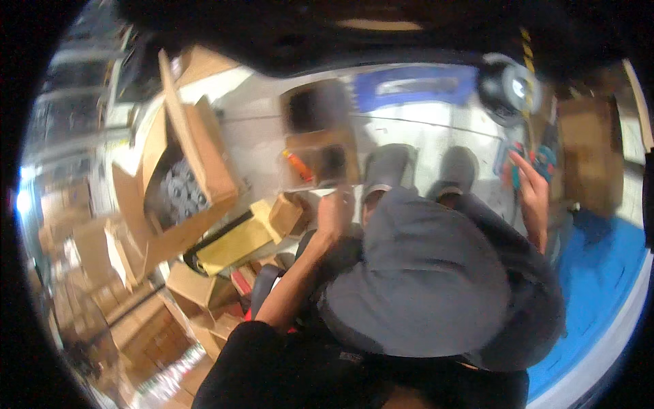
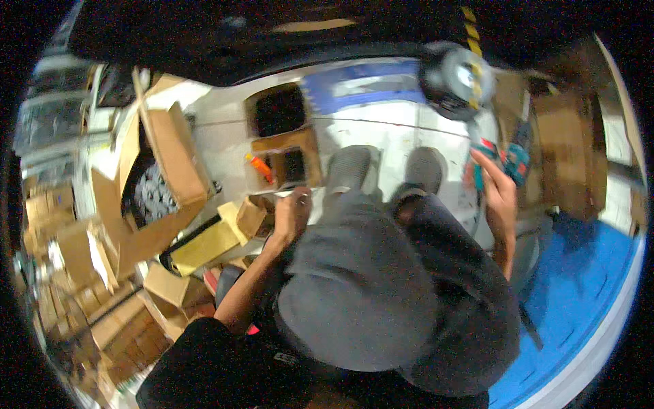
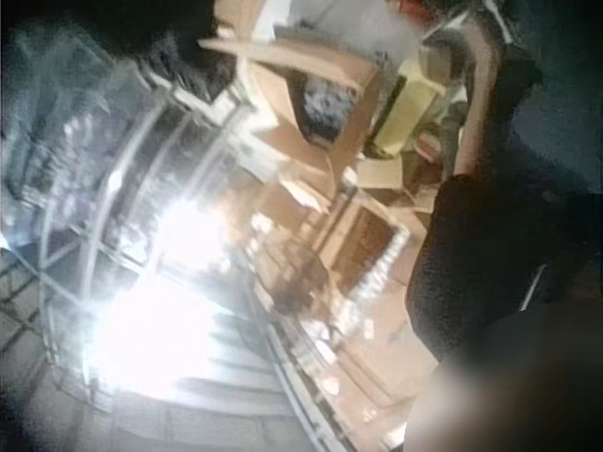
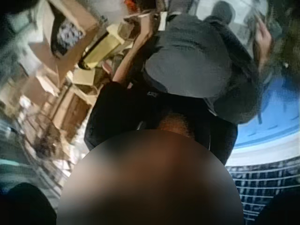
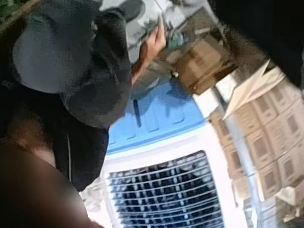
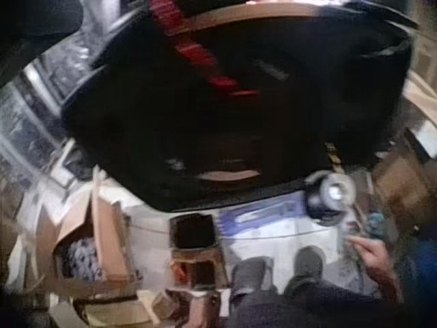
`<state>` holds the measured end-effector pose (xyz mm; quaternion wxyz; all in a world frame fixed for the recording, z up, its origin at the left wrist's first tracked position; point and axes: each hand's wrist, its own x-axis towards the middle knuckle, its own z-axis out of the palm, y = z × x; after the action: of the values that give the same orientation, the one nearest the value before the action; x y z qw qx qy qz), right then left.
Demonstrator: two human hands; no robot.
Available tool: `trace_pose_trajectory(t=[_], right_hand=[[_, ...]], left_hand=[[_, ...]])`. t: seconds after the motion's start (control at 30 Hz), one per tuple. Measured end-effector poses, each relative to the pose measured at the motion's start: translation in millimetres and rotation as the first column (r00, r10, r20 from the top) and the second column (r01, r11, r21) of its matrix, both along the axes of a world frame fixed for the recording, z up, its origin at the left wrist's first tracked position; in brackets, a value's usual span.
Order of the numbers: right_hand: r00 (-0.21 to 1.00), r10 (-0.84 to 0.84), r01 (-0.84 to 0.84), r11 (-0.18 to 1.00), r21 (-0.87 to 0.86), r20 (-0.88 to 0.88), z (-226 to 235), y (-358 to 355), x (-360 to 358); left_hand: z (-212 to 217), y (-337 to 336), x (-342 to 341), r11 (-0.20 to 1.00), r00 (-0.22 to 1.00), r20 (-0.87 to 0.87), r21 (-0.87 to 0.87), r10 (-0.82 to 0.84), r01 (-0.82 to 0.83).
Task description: The person sits on the floor and assembles a speaker by soldering wires to a small driver and attaching it to the speaker enclosure. They use a soldering iron and handle wires and speaker components throughout the process.
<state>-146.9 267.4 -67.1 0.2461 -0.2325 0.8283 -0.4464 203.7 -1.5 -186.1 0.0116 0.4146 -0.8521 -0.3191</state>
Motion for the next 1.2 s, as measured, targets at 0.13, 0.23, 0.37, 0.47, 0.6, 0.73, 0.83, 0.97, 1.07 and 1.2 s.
trace_pose_trajectory(t=[0.13,0.23,0.37,0.47,0.6,0.73,0.83,0.97,1.07,1.2], right_hand=[[0.998,0.018,-0.002,0.972,-0.235,0.063,16.5,21.2,16.8],[0.774,0.122,-0.094,0.993,0.078,-0.621,14.0,31.4,11.5],[0.494,-0.022,0.082,0.996,0.022,-0.869,9.3,48.2,3.7],[0.664,-0.413,0.225,0.905,-0.361,-0.624,6.2,53.1,11.4],[0.530,-0.726,0.461,0.680,-0.570,-0.438,28.4,58.0,25.3],[0.462,-0.796,0.451,0.591,-0.669,-0.391,74.1,70.5,35.3],[0.401,-0.868,0.418,0.458,-0.785,-0.293,107.3,80.0,24.7],[0.473,-0.871,0.322,0.309,-0.895,-0.130,156.3,86.5,10.7],[0.512,-0.853,0.257,0.265,-0.929,-0.102,186.7,71.9,1.0],[0.624,-0.777,0.224,0.287,-0.932,-0.089,222.1,48.6,-17.7]], left_hand=[[1.6,6.3,10.9,0.983,0.932,0.317,0.108,-0.174,0.147],[-7.2,14.7,16.3,0.992,0.954,0.277,0.091,-0.111,0.089],[-32.8,16.1,11.3,0.992,0.972,0.214,-0.096,0.097,-0.078],[-55.3,10.7,8.8,0.994,0.953,0.294,-0.095,0.073,-0.047],[-72.8,4.9,4.0,0.970,0.960,0.244,-0.158,-0.141,0.182],[-38.6,14.7,25.0,0.912,0.977,0.066,-0.352,-0.201,0.211],[20.7,7.2,39.5,0.971,0.993,0.014,-0.207,-0.116,0.117],[125.7,-3.0,7.1,0.981,0.986,0.088,-0.141,0.144,-0.130],[214.9,-14.8,-45.3,0.943,0.912,-0.408,-0.289,0.035,-0.165],[322.9,-2.3,-121.6,0.931,0.685,-0.726,-0.286,-0.055,-0.228]])
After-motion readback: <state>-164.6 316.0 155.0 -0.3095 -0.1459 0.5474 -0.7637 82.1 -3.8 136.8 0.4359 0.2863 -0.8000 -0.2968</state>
